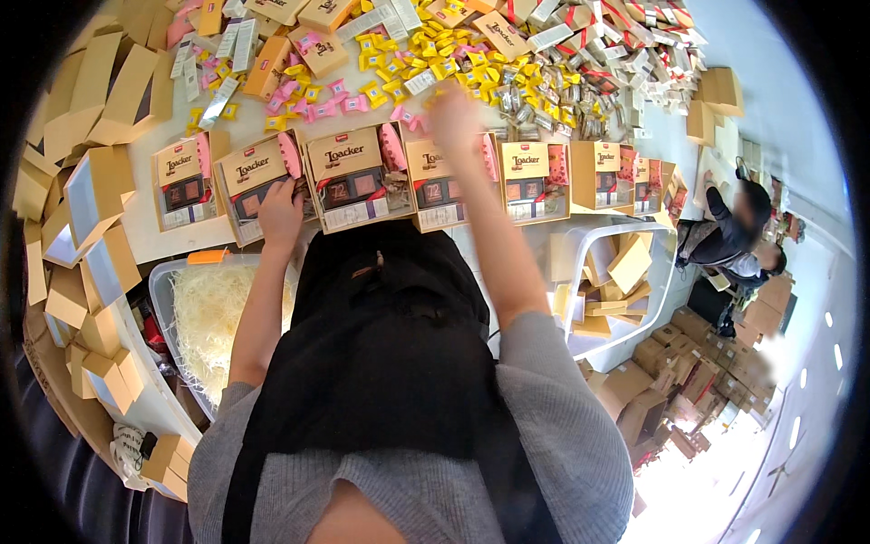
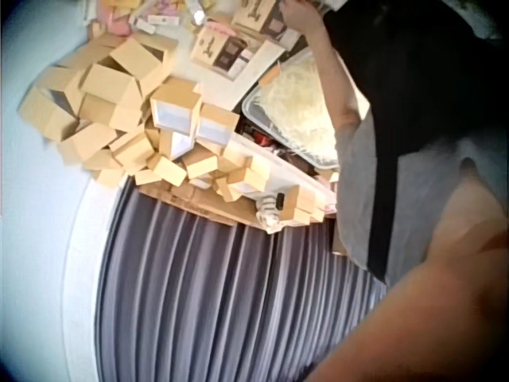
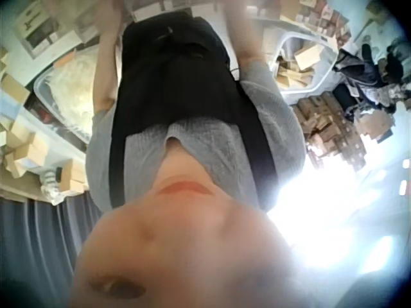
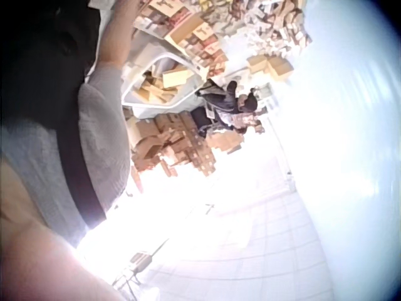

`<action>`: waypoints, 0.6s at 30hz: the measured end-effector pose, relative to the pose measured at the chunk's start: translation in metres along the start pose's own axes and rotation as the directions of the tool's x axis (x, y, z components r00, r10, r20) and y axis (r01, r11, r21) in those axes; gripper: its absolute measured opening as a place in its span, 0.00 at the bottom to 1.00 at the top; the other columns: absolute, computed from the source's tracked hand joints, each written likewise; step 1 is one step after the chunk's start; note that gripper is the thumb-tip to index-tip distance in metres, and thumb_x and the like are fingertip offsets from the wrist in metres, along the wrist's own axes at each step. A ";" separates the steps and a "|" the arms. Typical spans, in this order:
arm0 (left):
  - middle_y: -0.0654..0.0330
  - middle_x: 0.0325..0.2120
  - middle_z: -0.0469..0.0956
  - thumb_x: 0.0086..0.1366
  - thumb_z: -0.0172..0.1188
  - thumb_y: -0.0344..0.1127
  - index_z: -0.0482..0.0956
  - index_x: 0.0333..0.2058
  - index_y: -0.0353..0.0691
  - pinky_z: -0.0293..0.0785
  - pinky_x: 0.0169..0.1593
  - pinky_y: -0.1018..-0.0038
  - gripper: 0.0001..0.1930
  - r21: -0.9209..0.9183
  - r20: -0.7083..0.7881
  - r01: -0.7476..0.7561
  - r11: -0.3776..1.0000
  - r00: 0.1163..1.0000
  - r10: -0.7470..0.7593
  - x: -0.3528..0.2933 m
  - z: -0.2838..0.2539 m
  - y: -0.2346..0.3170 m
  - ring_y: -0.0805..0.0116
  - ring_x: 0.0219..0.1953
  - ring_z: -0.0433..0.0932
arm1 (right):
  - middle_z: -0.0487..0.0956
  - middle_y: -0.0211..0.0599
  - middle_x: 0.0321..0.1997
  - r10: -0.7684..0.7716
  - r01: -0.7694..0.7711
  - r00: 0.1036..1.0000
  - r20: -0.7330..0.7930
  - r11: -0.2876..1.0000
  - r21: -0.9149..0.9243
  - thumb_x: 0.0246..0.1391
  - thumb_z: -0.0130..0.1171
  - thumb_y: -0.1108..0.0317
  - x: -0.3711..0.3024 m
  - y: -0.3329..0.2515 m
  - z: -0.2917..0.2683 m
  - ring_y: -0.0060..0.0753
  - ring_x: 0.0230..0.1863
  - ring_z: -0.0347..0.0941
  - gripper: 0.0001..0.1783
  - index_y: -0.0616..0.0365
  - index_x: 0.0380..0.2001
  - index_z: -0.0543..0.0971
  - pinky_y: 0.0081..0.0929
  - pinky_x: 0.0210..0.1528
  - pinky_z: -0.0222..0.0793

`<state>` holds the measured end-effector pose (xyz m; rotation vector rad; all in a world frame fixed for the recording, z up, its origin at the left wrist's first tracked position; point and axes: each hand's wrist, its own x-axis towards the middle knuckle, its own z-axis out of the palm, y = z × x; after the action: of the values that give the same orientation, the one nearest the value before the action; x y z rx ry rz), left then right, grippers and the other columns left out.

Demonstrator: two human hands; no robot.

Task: The person assembles small gift boxes by placing shredded paper filler and wrapped candies into open cardboard boxes labeled 'Toacker'. They then close the boxes and place them into a larger white plastic bin. The process is repetitive, involving picking up boxes, filling them, and stacking them.

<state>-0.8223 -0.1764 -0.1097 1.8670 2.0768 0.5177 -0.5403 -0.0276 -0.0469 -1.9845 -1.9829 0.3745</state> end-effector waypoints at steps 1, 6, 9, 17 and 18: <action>0.56 0.31 0.75 0.53 0.61 0.33 0.77 0.41 0.40 0.74 0.36 0.64 0.15 0.010 0.028 0.005 1.000 1.000 -0.005 0.001 0.001 0.004 0.55 0.34 0.77 | 0.79 0.44 0.31 0.099 -0.125 0.987 -0.125 0.966 -0.227 0.48 0.58 0.62 0.021 0.055 -0.008 0.44 0.31 0.78 0.16 0.60 0.37 0.75 0.38 0.33 0.74; 0.56 0.34 0.74 0.53 0.61 0.33 0.76 0.44 0.39 0.74 0.37 0.65 0.17 -0.016 0.077 0.029 0.999 0.997 -0.028 0.003 0.007 -0.002 0.55 0.36 0.76 | 0.74 0.55 0.45 0.226 -0.182 0.972 0.059 0.892 -0.413 0.40 0.66 0.59 0.057 0.173 0.015 0.52 0.48 0.72 0.30 0.63 0.45 0.69 0.41 0.50 0.69; 0.55 0.37 0.73 0.52 0.62 0.31 0.74 0.45 0.38 0.74 0.38 0.65 0.19 -0.016 0.135 0.030 0.999 0.990 -0.027 0.004 -0.005 0.002 0.56 0.37 0.76 | 0.74 0.53 0.46 0.302 -0.265 0.951 0.068 0.907 -0.327 0.38 0.67 0.59 0.063 0.185 0.030 0.53 0.49 0.71 0.32 0.63 0.46 0.68 0.42 0.52 0.68; 0.56 0.40 0.73 0.52 0.62 0.29 0.73 0.46 0.36 0.73 0.41 0.67 0.20 -0.209 0.063 0.088 0.974 0.995 -0.076 0.010 -0.046 0.018 0.58 0.34 0.77 | 0.78 0.44 0.39 0.202 -0.381 0.910 0.361 0.068 0.922 0.46 0.59 0.82 0.035 0.142 -0.022 0.33 0.33 0.78 0.24 0.64 0.49 0.70 0.26 0.32 0.77; 0.56 0.40 0.73 0.52 0.62 0.28 0.73 0.46 0.35 0.73 0.41 0.68 0.20 -0.212 0.018 0.071 0.975 0.997 -0.068 0.013 -0.056 0.024 0.58 0.33 0.77 | 0.78 0.45 0.40 0.077 -0.365 0.925 0.372 -0.094 0.926 0.47 0.58 0.82 0.029 0.118 -0.032 0.34 0.33 0.79 0.24 0.63 0.49 0.70 0.25 0.31 0.77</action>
<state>-0.8275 -0.1645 -0.0487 1.6663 1.9847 0.6819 -0.4192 0.0005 -0.0635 -1.0857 -0.6426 1.6382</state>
